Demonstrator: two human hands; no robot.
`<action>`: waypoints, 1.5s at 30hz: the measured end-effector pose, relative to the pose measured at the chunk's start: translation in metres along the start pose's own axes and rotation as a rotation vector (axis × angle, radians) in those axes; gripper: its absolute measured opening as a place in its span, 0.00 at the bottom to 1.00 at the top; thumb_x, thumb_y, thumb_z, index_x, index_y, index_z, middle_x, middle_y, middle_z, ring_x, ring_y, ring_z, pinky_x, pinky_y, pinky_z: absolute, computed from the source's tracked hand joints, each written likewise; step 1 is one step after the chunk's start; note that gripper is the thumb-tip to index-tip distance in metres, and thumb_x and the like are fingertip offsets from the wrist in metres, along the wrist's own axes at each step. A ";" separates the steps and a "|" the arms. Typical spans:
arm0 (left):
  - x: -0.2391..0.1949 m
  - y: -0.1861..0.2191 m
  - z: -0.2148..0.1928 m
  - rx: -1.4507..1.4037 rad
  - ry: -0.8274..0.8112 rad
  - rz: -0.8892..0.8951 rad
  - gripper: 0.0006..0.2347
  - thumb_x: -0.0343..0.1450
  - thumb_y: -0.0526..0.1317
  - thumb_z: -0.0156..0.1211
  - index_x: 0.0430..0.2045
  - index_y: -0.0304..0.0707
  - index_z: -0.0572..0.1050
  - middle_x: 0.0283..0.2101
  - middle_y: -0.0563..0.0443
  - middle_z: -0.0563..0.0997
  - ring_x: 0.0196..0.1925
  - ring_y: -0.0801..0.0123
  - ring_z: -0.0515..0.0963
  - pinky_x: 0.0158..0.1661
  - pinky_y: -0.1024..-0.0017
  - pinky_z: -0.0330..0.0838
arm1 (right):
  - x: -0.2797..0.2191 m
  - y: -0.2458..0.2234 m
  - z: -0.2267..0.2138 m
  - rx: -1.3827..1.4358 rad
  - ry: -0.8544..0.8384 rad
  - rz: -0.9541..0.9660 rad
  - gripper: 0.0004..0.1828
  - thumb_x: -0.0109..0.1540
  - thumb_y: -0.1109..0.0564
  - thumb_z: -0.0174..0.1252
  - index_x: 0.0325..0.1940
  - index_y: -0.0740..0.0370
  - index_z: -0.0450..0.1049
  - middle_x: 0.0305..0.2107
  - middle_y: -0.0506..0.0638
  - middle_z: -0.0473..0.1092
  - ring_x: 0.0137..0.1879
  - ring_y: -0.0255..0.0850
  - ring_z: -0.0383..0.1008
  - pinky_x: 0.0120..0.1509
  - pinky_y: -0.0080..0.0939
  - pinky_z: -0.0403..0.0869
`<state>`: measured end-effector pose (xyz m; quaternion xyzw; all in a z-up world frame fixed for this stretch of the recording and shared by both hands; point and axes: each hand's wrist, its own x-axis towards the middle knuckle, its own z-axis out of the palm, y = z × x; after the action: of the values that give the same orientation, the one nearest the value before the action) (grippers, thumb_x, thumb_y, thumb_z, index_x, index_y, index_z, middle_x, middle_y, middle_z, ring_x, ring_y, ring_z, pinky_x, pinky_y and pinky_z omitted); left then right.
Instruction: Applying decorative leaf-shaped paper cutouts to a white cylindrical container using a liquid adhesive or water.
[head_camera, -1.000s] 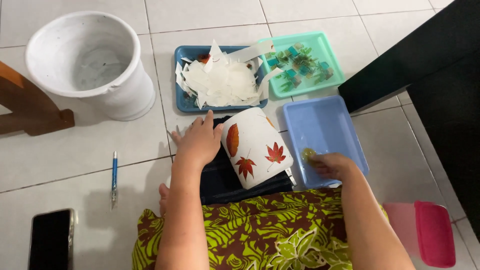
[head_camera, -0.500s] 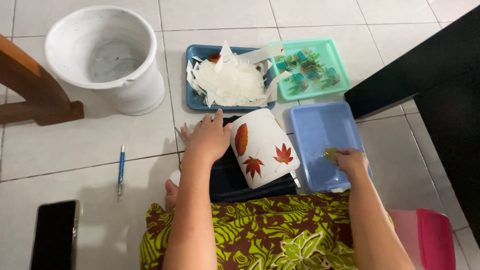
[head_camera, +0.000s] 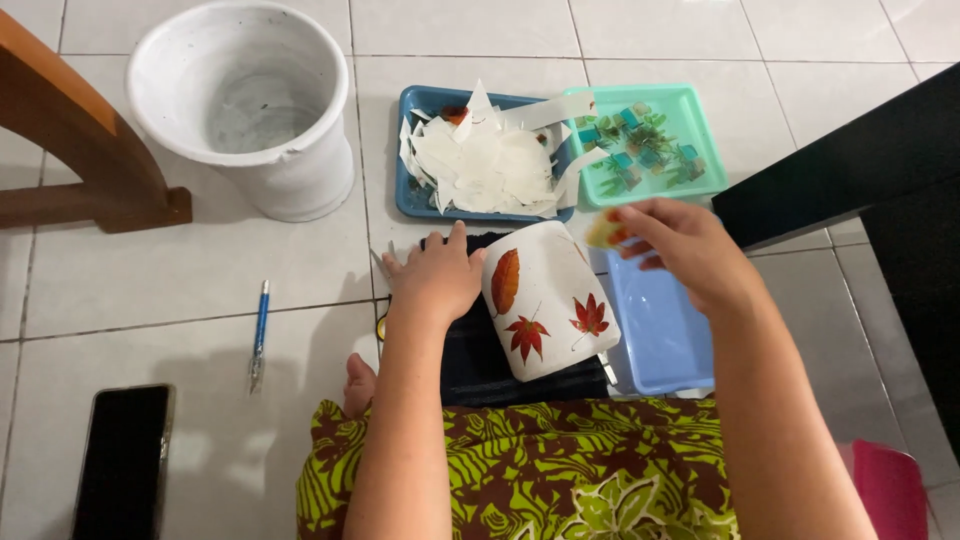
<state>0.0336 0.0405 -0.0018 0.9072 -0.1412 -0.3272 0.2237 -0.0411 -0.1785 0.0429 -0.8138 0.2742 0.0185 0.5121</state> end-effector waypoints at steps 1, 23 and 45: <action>-0.001 0.000 -0.001 0.000 0.000 -0.002 0.24 0.72 0.49 0.30 0.63 0.37 0.49 0.63 0.32 0.54 0.64 0.37 0.54 0.58 0.34 0.35 | 0.000 -0.011 0.008 0.000 -0.002 0.001 0.18 0.59 0.49 0.55 0.45 0.65 0.73 0.31 0.55 0.72 0.36 0.40 0.73 0.38 0.36 0.71; 0.009 0.023 0.020 -0.092 0.041 0.176 0.24 0.71 0.48 0.39 0.61 0.36 0.54 0.59 0.33 0.62 0.61 0.39 0.61 0.57 0.33 0.35 | 0.008 0.034 0.038 -0.044 -0.118 0.092 0.14 0.56 0.58 0.58 0.41 0.71 0.73 0.25 0.58 0.73 0.23 0.40 0.72 0.24 0.35 0.72; 0.036 0.020 0.029 -0.510 0.181 0.100 0.14 0.70 0.49 0.46 0.40 0.42 0.75 0.36 0.48 0.79 0.44 0.56 0.77 0.47 0.57 0.67 | 0.006 0.039 0.041 0.092 -0.071 0.104 0.16 0.56 0.60 0.57 0.45 0.71 0.71 0.27 0.57 0.72 0.17 0.34 0.66 0.20 0.30 0.64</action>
<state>0.0392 -0.0006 -0.0308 0.8389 -0.0785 -0.2585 0.4725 -0.0435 -0.1596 -0.0103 -0.7729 0.2984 0.0613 0.5567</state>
